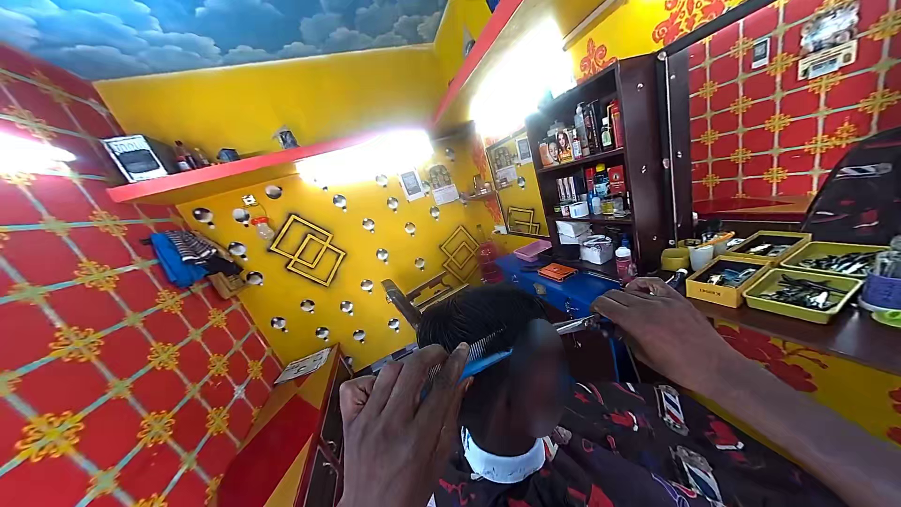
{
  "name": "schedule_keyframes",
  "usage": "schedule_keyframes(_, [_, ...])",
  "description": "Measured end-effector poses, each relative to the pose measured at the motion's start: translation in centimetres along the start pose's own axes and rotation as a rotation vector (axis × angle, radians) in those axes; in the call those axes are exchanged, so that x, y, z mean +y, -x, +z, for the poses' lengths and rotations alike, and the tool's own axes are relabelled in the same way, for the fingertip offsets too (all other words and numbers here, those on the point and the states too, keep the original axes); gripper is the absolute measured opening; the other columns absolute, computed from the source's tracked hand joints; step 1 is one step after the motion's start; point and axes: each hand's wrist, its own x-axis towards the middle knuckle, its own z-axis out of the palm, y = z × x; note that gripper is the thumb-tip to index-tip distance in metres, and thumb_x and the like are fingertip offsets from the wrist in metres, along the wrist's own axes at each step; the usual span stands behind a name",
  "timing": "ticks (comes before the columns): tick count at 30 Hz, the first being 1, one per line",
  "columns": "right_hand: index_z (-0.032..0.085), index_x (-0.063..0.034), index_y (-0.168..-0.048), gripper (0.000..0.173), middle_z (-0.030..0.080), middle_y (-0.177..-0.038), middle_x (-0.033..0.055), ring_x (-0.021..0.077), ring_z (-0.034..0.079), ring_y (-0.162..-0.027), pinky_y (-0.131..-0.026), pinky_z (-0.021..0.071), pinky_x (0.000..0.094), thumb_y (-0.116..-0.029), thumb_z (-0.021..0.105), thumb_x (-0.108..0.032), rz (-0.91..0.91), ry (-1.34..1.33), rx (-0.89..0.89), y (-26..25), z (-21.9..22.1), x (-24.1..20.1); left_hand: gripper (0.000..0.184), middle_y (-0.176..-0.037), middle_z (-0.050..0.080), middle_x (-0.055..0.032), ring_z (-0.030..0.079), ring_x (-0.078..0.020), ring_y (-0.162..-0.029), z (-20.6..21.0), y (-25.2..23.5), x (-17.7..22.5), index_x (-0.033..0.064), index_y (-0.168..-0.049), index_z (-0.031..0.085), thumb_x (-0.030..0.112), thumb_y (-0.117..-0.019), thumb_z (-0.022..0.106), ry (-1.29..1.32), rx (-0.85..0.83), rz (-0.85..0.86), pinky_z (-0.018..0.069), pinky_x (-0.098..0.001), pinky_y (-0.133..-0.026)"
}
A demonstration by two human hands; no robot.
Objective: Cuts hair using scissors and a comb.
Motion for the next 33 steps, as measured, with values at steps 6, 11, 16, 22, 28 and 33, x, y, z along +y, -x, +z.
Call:
schedule_keyframes(6, [0.068,-0.0106,-0.116,0.054,0.069,-0.107,0.0073,0.0272,0.068,-0.103,-0.106,0.0452,0.0554,-0.0718,0.092,-0.029,-0.117,0.089,-0.015,-2.5,-1.1,-2.0,0.026,-0.111,0.070,0.0049,0.058,-0.0098,-0.088,0.7,0.4,-0.3,0.0288,-0.122,0.072,0.033,-0.0974,0.067,0.002,0.057,0.060,0.0333,-0.0385,-0.081])
schedule_keyframes(11, [0.068,-0.0103,-0.102,0.035,0.071,-0.089,0.0047,0.0246,0.069,-0.082,-0.094,0.0506,0.0498,-0.0764,0.075,0.013,-0.072,-0.003,0.120,-2.2,-1.7,-2.8,0.030,-0.110,0.069,0.0013,0.061,-0.0107,-0.089,0.7,0.8,-1.7,0.0265,-0.124,0.068,0.039,-0.0965,0.068,0.053,0.173,-0.032,0.0381,-0.0384,-0.082])
schedule_keyframes(16, [0.069,-0.0147,-0.115,0.042,0.071,-0.105,0.0005,0.0229,0.069,-0.095,-0.091,0.0544,0.0533,-0.0759,0.082,-0.007,0.336,-0.561,0.049,0.5,-0.2,-2.5,0.025,-0.083,0.070,0.0031,0.059,-0.0077,-0.057,2.3,1.3,-8.4,0.0181,-0.113,0.070,0.035,-0.1037,0.054,0.621,-0.049,-0.491,0.0506,-0.0245,-0.049])
schedule_keyframes(22, [0.069,-0.0165,-0.122,0.057,0.074,-0.114,0.0114,0.0243,0.073,-0.099,-0.082,0.0619,0.0311,-0.0746,0.089,-0.043,0.646,-1.425,0.076,4.5,-2.4,-6.2,0.024,-0.089,0.073,0.0031,0.066,-0.0065,-0.069,6.1,7.2,-9.5,0.0167,-0.109,0.076,0.033,-0.1035,0.059,0.995,-0.233,-0.281,0.0582,-0.0257,-0.063])
schedule_keyframes(28, [0.067,-0.0049,-0.108,0.035,0.074,-0.101,0.0052,0.0179,0.073,-0.085,-0.076,0.0634,0.0291,-0.0754,0.070,0.007,0.791,-0.783,0.206,5.2,-6.5,-13.9,0.020,-0.095,0.071,0.0057,0.062,-0.0097,-0.078,9.9,10.6,-9.6,0.0283,-0.118,0.068,0.033,-0.0987,0.067,0.724,0.198,0.181,0.0450,-0.0321,-0.080])
schedule_keyframes(33, [0.068,-0.0062,-0.115,0.033,0.072,-0.109,0.0047,0.0198,0.071,-0.098,-0.090,0.0593,0.0460,-0.0831,0.074,-0.002,0.736,-0.073,0.114,2.5,-9.3,-19.7,0.022,-0.088,0.072,0.0045,0.063,-0.0049,-0.063,13.3,5.6,-15.2,0.0124,-0.115,0.073,0.025,-0.1022,0.060,1.345,-0.037,-0.203,0.0535,-0.0223,-0.053])
